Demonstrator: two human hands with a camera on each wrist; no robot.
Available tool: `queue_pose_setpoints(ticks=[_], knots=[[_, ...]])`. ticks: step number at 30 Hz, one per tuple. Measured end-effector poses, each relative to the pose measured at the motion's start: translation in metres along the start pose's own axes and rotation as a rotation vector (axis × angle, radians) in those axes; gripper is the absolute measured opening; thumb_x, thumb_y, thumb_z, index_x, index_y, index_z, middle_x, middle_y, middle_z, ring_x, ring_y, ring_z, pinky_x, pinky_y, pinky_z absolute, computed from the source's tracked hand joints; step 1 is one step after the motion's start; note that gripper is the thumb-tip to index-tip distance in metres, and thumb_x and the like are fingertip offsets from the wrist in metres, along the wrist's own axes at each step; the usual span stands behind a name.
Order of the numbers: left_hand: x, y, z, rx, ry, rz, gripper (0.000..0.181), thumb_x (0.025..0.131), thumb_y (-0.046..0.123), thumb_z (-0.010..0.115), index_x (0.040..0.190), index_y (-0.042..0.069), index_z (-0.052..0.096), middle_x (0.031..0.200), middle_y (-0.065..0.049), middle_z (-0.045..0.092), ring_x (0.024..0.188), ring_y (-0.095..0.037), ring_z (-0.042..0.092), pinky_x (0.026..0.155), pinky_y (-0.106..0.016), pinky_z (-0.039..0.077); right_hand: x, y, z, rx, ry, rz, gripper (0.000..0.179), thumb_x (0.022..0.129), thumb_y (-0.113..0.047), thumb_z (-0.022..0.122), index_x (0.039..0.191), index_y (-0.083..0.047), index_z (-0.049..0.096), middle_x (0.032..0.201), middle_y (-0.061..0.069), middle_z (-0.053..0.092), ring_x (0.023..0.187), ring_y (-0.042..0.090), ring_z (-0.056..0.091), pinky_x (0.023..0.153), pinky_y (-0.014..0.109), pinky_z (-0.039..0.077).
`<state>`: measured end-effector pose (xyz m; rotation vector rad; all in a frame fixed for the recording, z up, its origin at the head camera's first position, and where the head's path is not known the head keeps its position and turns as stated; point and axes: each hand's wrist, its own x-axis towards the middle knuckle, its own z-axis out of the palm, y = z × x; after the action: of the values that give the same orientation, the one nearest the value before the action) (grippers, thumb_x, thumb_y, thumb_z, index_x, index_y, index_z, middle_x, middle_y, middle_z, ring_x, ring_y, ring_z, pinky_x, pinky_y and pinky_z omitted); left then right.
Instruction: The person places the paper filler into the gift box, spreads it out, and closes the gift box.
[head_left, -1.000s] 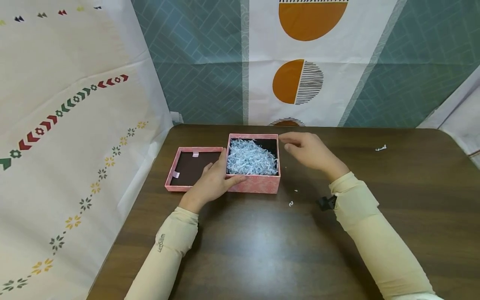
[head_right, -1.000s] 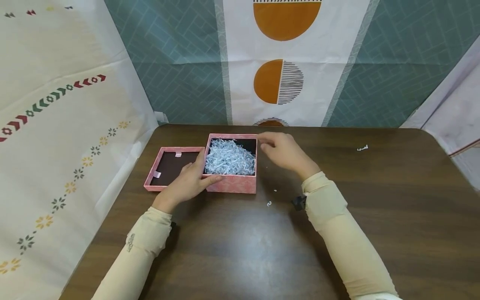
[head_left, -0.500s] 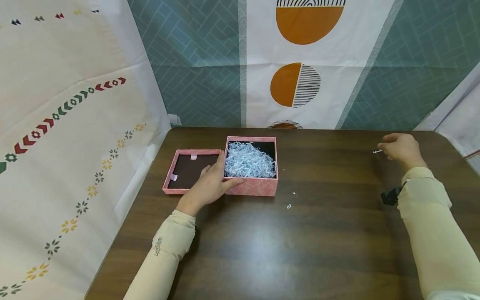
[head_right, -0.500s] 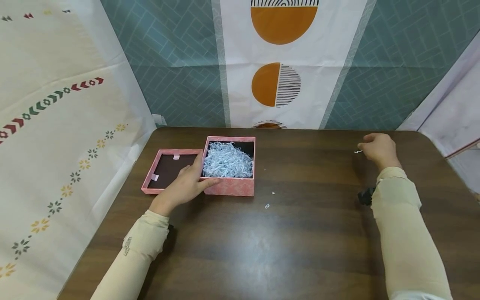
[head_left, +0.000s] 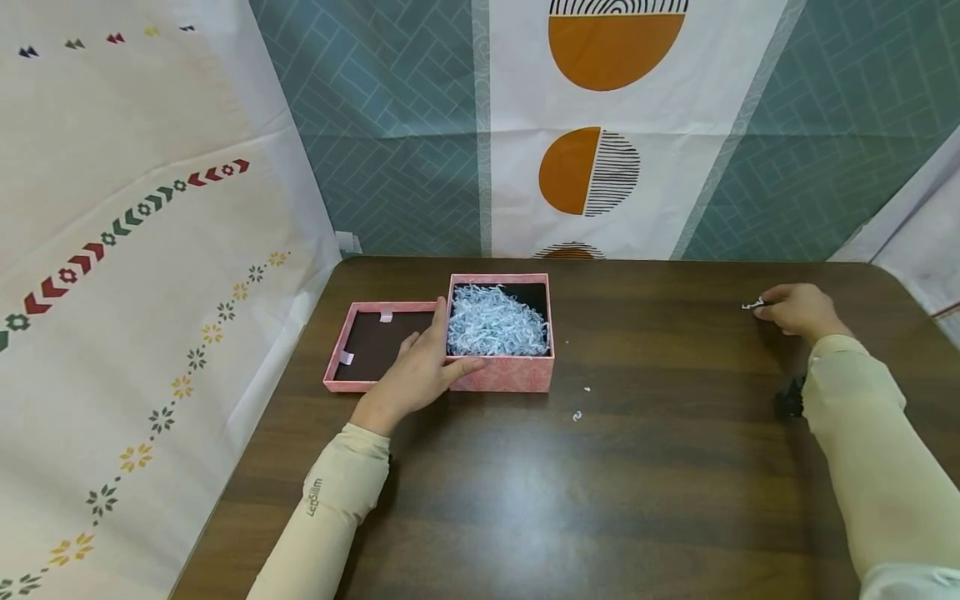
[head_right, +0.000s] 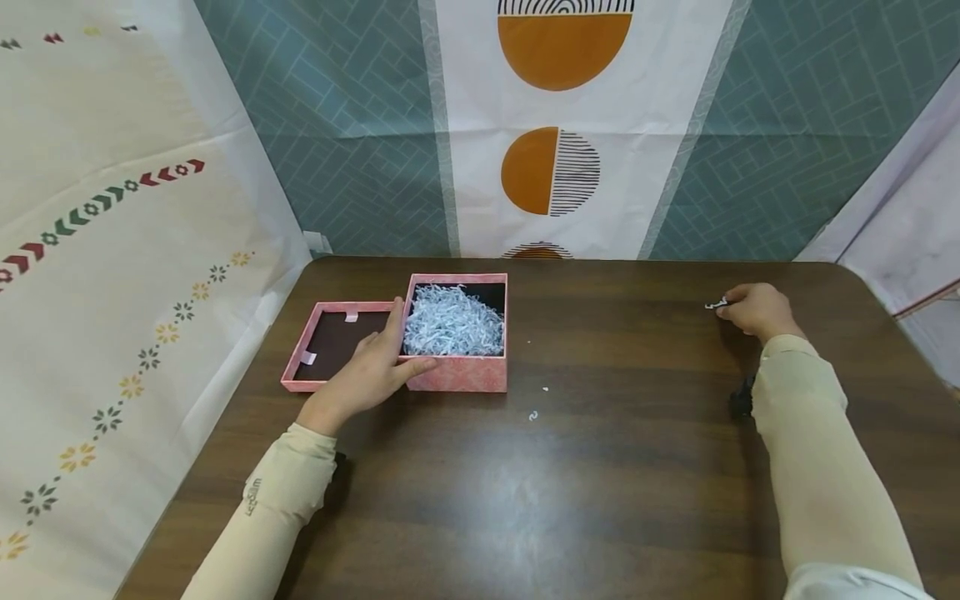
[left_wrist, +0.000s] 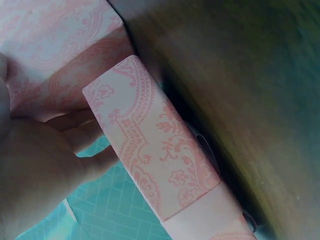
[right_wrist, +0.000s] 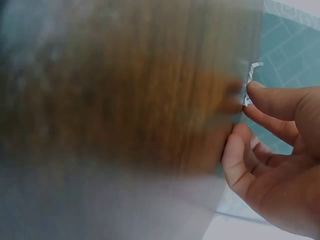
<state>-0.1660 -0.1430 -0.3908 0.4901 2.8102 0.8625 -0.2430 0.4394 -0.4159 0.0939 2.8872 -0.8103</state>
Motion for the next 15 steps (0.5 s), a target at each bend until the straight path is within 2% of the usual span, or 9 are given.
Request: queue_pose_setpoints(ticks=[3,6,11,15], knots=[[0.0,0.0,0.0,-0.001,0.003,0.006,0.113,0.093,0.064,0.058,0.16,0.01,-0.016,0.166,-0.015,0.012,0.151,-0.028,0.02,0.12,-0.056,0.006,0.001,-0.005,0.002,-0.09,0.041,-0.06,0.037,0.094,-0.011,0.063,0.114,0.02,0.056,0.097,0.034,0.064,0.076,0.039,0.062,0.069,0.051,0.05],[0.001,0.001,0.0,-0.002,0.009,0.008,0.113,0.092,0.066,0.057,0.16,0.01,-0.014,0.166,-0.014,0.012,0.151,-0.027,0.02,0.12,-0.055,0.006,0.002,-0.01,0.004,-0.144,0.077,-0.118,0.026,0.091,-0.008,0.065,0.102,0.015,0.062,0.094,0.031,0.065,0.083,0.045,0.058,0.077,0.059,0.043],[0.001,0.0,0.0,0.002,0.011,-0.009,0.114,0.091,0.068,0.056,0.161,0.011,-0.014,0.166,-0.013,0.012,0.151,-0.026,0.018,0.12,-0.053,0.004,0.004,-0.017,0.007,-0.19,0.092,-0.164,0.011,0.088,-0.005,0.064,0.083,0.004,0.065,0.075,0.016,0.065,0.075,0.039,0.056,0.071,0.052,0.041],[0.001,0.0,0.0,0.004,0.004,-0.009,0.113,0.092,0.066,0.058,0.161,0.011,-0.013,0.166,-0.014,0.012,0.151,-0.027,0.018,0.12,-0.054,0.005,0.003,-0.021,0.009,-0.226,0.048,-0.171,0.01,0.089,-0.006,0.062,0.081,0.0,0.065,0.073,0.011,0.063,0.074,0.036,0.054,0.069,0.05,0.041]])
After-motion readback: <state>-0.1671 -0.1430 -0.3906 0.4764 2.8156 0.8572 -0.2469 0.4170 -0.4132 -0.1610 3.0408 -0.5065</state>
